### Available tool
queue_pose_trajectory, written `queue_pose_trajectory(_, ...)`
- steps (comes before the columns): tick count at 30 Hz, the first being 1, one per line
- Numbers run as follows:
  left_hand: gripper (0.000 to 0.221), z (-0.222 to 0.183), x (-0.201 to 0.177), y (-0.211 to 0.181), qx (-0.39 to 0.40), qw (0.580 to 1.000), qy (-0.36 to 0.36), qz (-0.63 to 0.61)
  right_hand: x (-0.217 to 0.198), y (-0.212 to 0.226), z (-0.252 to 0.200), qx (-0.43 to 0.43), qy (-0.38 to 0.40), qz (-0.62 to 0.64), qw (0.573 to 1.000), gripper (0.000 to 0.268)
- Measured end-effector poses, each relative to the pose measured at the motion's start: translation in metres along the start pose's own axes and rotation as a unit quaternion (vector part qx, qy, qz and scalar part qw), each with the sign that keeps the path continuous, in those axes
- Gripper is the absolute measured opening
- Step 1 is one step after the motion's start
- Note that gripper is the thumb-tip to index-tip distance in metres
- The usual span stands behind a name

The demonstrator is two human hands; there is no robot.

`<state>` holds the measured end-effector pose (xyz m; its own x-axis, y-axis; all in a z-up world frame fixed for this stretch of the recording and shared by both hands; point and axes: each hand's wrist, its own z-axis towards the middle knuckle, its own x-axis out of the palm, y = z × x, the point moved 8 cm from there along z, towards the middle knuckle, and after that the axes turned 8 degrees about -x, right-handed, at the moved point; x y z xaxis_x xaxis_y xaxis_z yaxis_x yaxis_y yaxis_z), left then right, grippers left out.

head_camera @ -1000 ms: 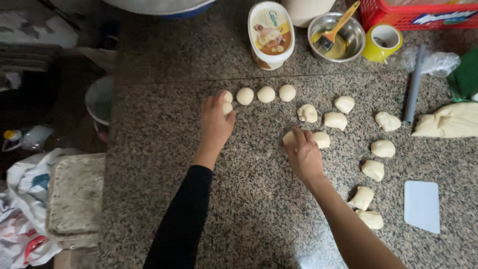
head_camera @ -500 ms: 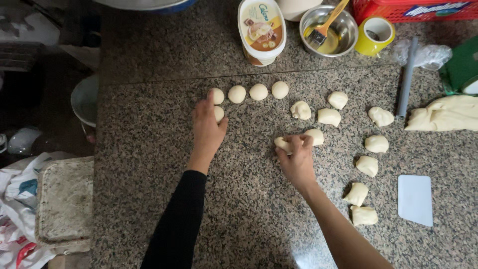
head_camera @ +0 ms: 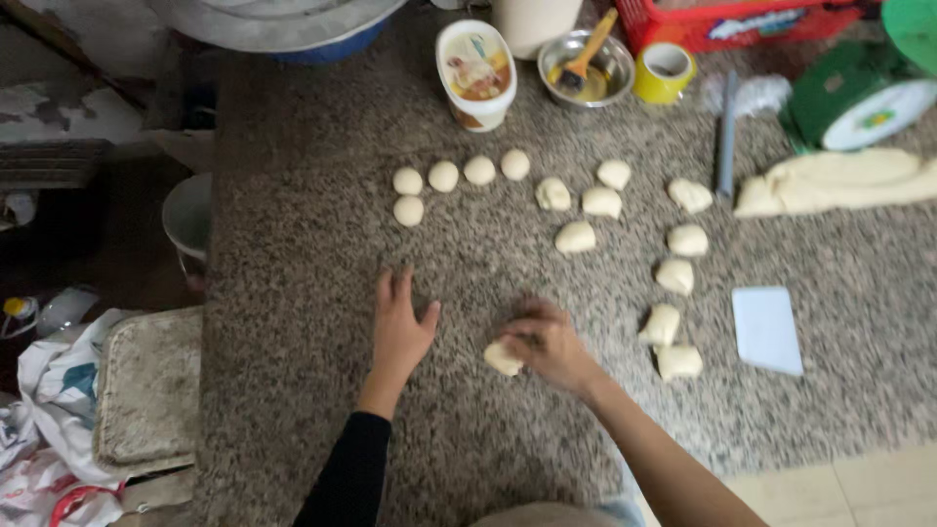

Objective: The person shapes portions of dough into uniform round balls by hand on a granite countertop, arranging them into a grid.

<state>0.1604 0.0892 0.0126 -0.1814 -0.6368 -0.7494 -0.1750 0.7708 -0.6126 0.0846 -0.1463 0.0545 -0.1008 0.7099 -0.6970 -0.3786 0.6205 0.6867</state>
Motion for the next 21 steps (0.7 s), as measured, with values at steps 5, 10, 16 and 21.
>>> queue_pose_trajectory(5, 0.043, -0.030, 0.008, -0.052, 0.165, 0.985, -0.042, -0.017, -0.029, -0.028, -0.051, 0.123, -0.114, -0.190, 0.967, 0.039)
queue_pose_trajectory(10, 0.034, -0.096, 0.068, -0.123, 0.314, 0.947, 0.063, 0.010, -0.036, -0.011, -0.078, 0.083, -0.101, -0.304, 0.944, 0.049)
queue_pose_trajectory(16, 0.020, -0.125, 0.069, -0.105, 0.480, 0.864, 0.046, 0.143, -0.037, -0.015, -0.076, 0.090, -0.100, -0.284, 0.949, 0.047)
queue_pose_trajectory(21, 0.026, -0.070, 0.071, -0.117, 0.353, 0.916, -0.060, 0.179, -0.038, -0.011, -0.078, 0.098, -0.102, -0.269, 0.953, 0.047)
